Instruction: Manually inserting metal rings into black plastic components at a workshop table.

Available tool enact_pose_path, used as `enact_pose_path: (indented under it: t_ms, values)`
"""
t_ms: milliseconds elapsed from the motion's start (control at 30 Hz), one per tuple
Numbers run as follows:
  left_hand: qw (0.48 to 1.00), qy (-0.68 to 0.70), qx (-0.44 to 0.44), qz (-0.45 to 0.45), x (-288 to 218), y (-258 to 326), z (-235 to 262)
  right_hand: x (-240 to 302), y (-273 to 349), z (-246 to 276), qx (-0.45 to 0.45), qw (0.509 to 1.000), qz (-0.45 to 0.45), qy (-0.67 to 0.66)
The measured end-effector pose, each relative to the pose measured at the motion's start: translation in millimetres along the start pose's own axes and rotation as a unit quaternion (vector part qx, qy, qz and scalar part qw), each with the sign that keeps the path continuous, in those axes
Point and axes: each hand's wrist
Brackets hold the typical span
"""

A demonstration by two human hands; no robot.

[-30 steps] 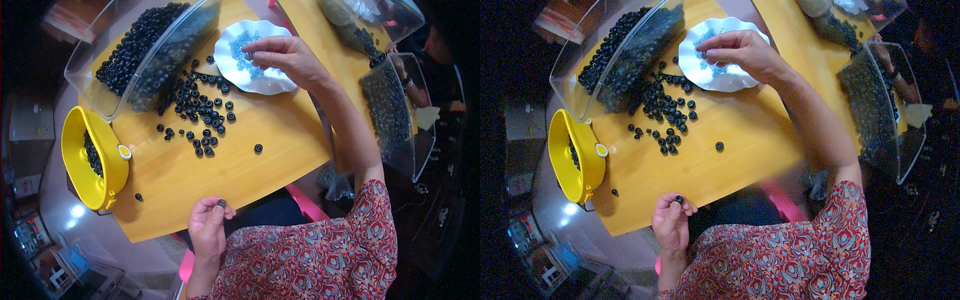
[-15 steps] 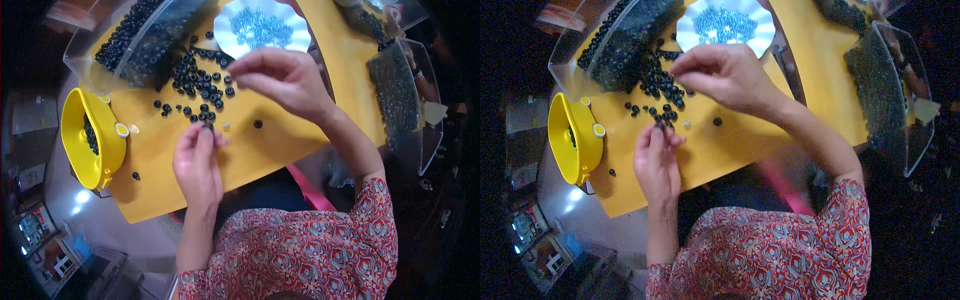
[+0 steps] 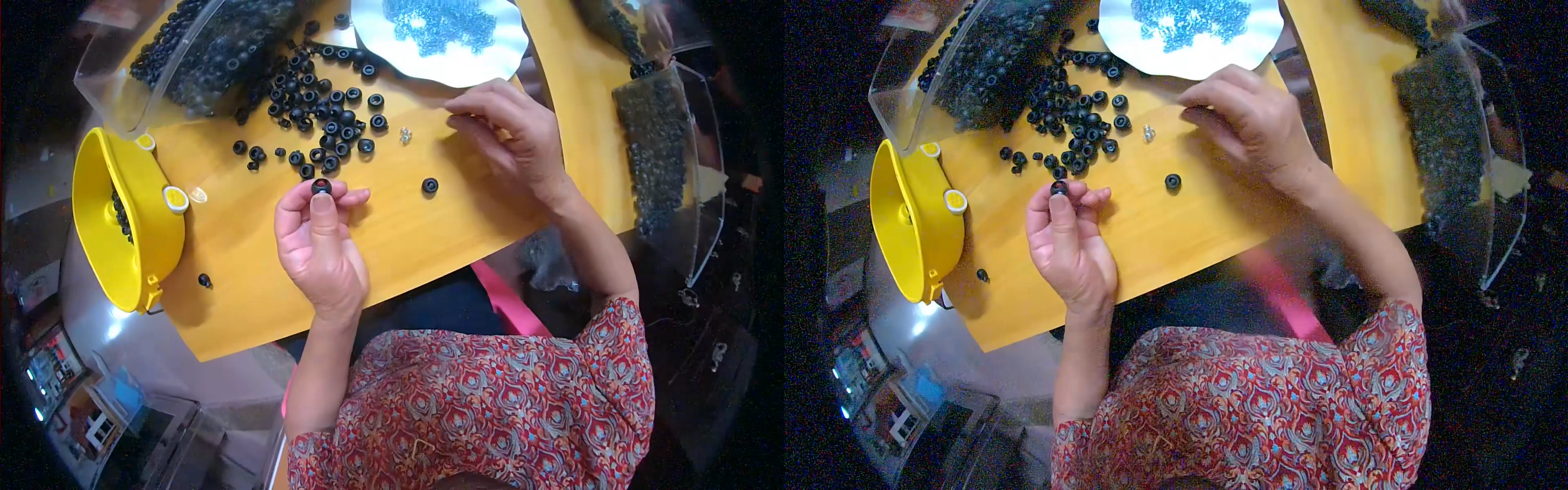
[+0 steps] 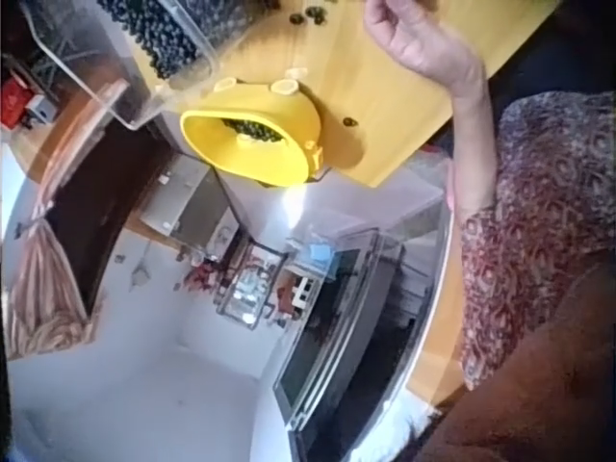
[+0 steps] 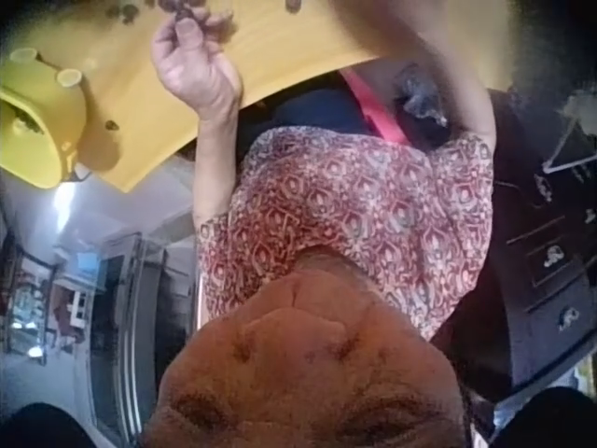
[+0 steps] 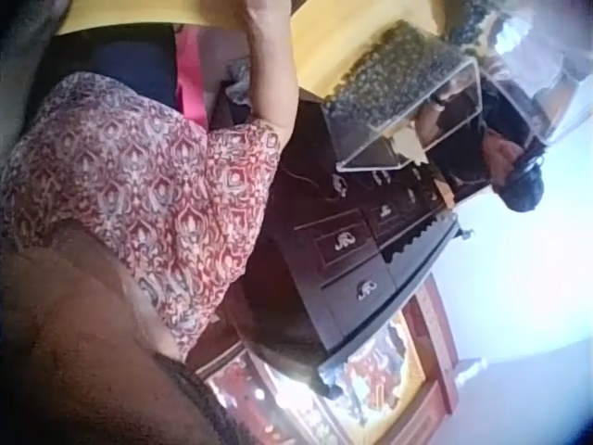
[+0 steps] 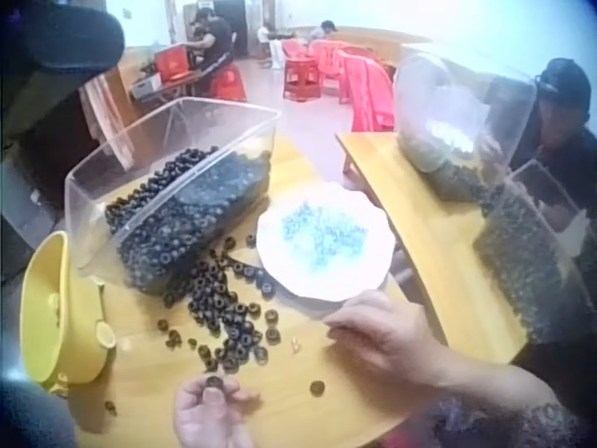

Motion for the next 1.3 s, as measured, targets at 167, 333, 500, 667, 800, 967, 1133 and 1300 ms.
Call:
enact_pose_path:
  t_ms: [167, 333, 500, 667, 800, 967, 1133, 1300]
  values:
    - [0.999, -0.043, 0.018, -0.009, 0, 2, -1, 3, 9, 1, 0.033, 0.996, 0.059, 0.052]
    - [0.997, -0.065, 0.028, -0.007, 0, 3, -3, 9, -9, -18, 0.071, 0.991, 0.109, 0.041]
    - [0.997, -0.061, 0.051, -0.008, 1, 2, -3, 6, -14, -28, 0.106, 0.992, 0.073, 0.0]
    - [0.997, -0.075, 0.035, -0.001, -1, 5, -1, 10, -15, -23, 0.108, 0.989, 0.088, 0.047]
    - [0.996, -0.075, 0.04, 0.006, 0, 6, -4, 2, -29, 11, 0.025, 0.995, 0.081, 0.046]
    - [0.993, -0.111, 0.045, -0.006, -2, 7, -5, -39, -50, 37, 0.004, 0.993, 0.046, 0.104]
    - [0.98, -0.187, 0.06, -0.027, -3, 7, -14, -52, -63, 39, 0.026, 0.985, 0.097, 0.139]
    - [0.971, -0.227, 0.065, -0.029, -1, 8, -13, -53, -78, 22, 0.019, 0.985, 0.137, 0.101]
Point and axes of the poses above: each hand's wrist, its own y-axis away from the middle knuckle, its own z-axis out of the back of the hand, x = y × z, and after that the axes turned 1 degree about -z, right-handed
